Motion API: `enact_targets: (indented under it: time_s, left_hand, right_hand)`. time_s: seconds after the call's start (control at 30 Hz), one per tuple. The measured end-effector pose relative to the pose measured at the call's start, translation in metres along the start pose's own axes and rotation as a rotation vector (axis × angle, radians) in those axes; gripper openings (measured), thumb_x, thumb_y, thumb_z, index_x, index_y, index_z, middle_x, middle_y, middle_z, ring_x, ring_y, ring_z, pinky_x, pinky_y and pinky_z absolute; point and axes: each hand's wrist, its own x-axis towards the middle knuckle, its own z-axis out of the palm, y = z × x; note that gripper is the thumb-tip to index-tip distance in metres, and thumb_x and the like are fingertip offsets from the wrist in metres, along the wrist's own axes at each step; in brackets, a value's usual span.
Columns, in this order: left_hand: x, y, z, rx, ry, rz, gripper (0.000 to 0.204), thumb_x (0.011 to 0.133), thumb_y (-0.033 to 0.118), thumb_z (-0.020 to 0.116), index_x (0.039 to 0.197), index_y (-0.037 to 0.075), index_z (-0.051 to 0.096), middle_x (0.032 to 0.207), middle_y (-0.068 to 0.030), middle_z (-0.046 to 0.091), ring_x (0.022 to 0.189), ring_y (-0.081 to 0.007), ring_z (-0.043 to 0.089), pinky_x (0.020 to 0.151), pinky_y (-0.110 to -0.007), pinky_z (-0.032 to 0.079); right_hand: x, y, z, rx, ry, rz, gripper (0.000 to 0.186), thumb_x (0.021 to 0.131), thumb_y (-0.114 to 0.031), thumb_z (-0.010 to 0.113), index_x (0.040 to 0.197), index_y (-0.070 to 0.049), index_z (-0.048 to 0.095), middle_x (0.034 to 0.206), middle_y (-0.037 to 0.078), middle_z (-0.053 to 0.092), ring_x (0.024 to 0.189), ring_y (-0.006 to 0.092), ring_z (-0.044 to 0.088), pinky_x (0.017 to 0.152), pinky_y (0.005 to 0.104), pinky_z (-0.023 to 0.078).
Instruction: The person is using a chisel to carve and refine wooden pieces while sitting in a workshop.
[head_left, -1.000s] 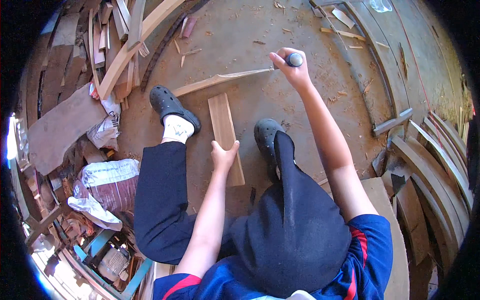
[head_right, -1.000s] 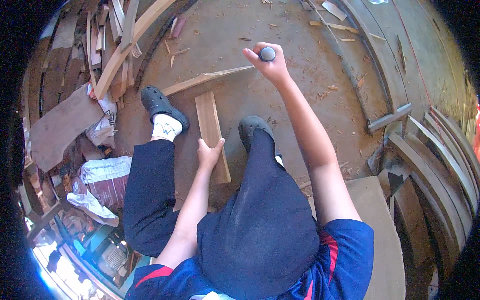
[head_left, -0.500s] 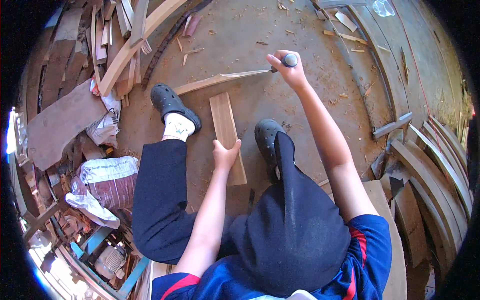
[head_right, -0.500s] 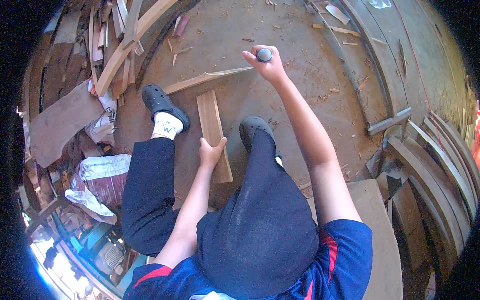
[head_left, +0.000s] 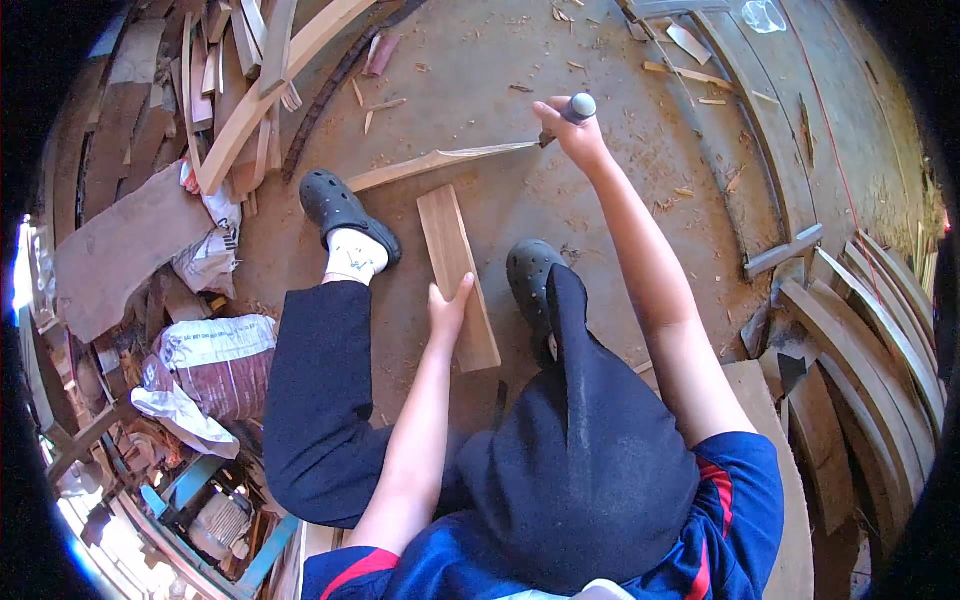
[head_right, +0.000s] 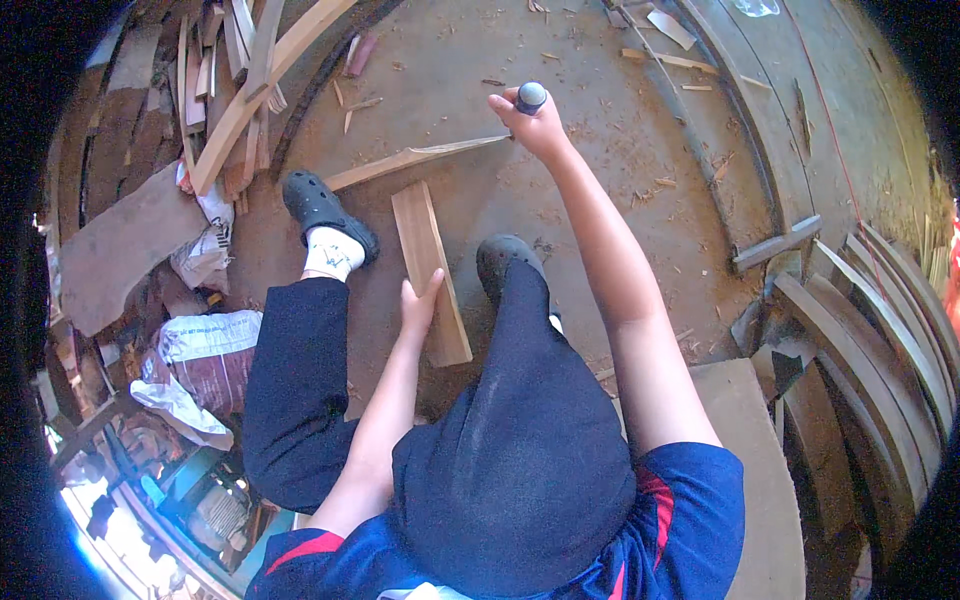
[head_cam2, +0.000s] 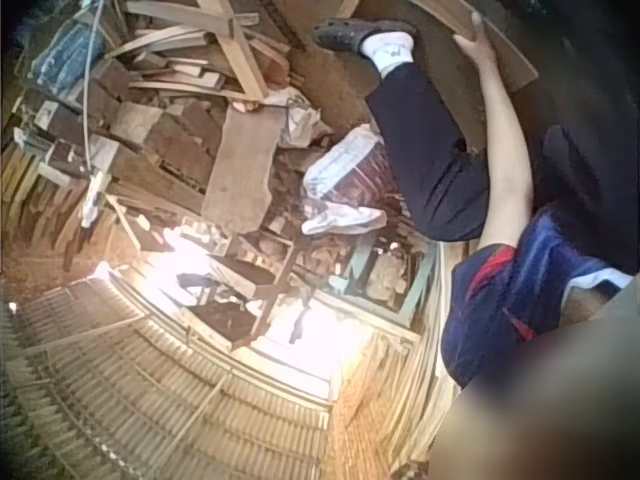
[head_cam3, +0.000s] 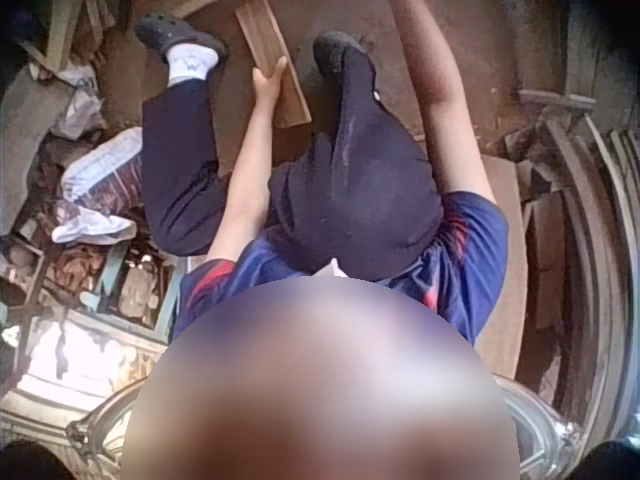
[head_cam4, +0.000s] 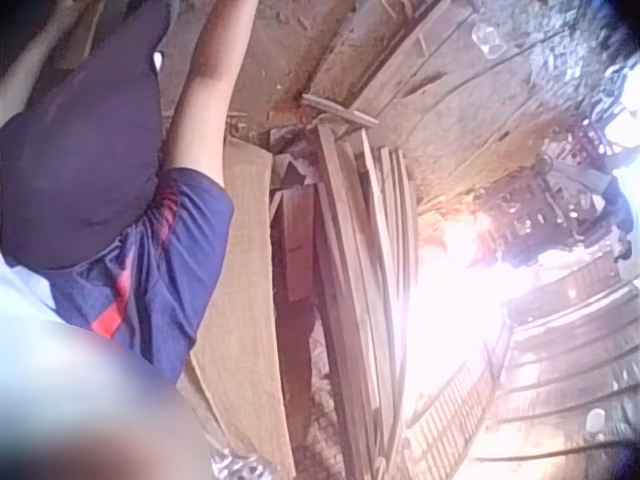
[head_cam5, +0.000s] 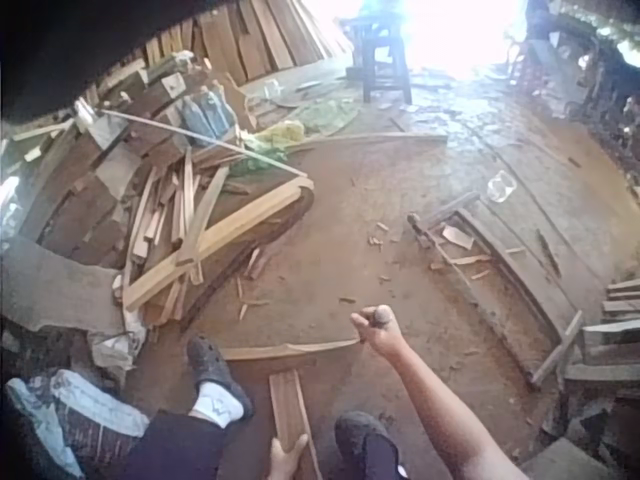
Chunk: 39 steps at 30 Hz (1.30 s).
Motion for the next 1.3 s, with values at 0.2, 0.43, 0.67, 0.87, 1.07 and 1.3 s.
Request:
enact_targets:
  time_s: [0.2,0.43,0.67,0.87,1.07,1.3]
  left_hand:
    - [0.004,-0.021,-0.011,-0.863,-0.460,-0.367,0.054,0.079,0.051,0.057,0.107,0.005,0.054,0.093,-0.0096,0.061,0.080,-0.0228,0.060,0.072,-0.036,0.050]
    - [-0.021,0.009,-0.002,-1.554,-0.754,-0.318,0.070,0.072,0.042,0.057,0.129,0.004,0.040,0.129,-0.0174,0.045,0.119,-0.0332,0.045,0.092,-0.052,0.040]
    - [-0.051,0.041,0.020,-1.734,-0.750,-0.312,0.073,0.069,0.045,0.061,0.123,0.000,0.040,0.116,-0.0155,0.049,0.104,-0.0278,0.053,0.087,-0.049,0.044]
    - [-0.074,0.061,-0.018,-1.720,-0.758,-0.258,0.060,0.067,0.028,0.058,0.115,-0.004,0.043,0.105,-0.0201,0.052,0.096,-0.0335,0.054,0.084,-0.049,0.046]
    - [-0.132,0.094,-0.116,-1.433,-0.763,-0.191,0.054,0.060,0.015,0.053,0.107,-0.009,0.044,0.093,-0.0229,0.053,0.086,-0.0331,0.055,0.079,-0.046,0.048]
    - [-0.243,0.105,-0.218,-1.408,-0.554,0.206,0.080,0.055,0.017,0.054,0.128,-0.004,0.033,0.110,-0.0186,0.047,0.085,-0.0241,0.048,0.076,-0.038,0.042]
  right_hand:
    - [-0.004,-0.001,-0.004,-0.071,-0.027,-0.056,0.030,0.083,-0.026,0.064,0.063,-0.005,0.054,0.055,-0.006,0.043,0.052,0.0058,0.041,0.048,0.0248,0.034]
    - [-0.018,0.005,-0.003,-0.062,0.081,-0.054,0.034,0.085,-0.021,0.061,0.061,-0.002,0.047,0.056,-0.006,0.033,0.054,0.0058,0.033,0.046,0.0269,0.027]
    - [-0.037,0.004,0.001,-0.290,0.274,-0.313,0.028,0.083,-0.021,0.063,0.066,0.000,0.054,0.061,-0.001,0.051,0.063,0.0085,0.049,0.058,0.0269,0.041]
    - [-0.115,-0.015,-0.031,-0.100,0.342,0.272,0.027,0.088,-0.036,0.058,0.091,-0.008,0.060,0.085,0.004,0.063,0.077,0.0100,0.058,0.067,0.0240,0.049]
    - [-0.202,-0.049,-0.064,0.056,0.379,0.310,0.026,0.087,-0.030,0.061,0.082,-0.005,0.058,0.082,0.005,0.062,0.074,0.0094,0.057,0.061,0.0218,0.048]
    - [-0.264,-0.065,-0.084,0.025,0.433,0.399,0.030,0.087,-0.038,0.058,0.084,-0.009,0.057,0.087,0.002,0.061,0.080,0.0106,0.058,0.063,0.0279,0.049]
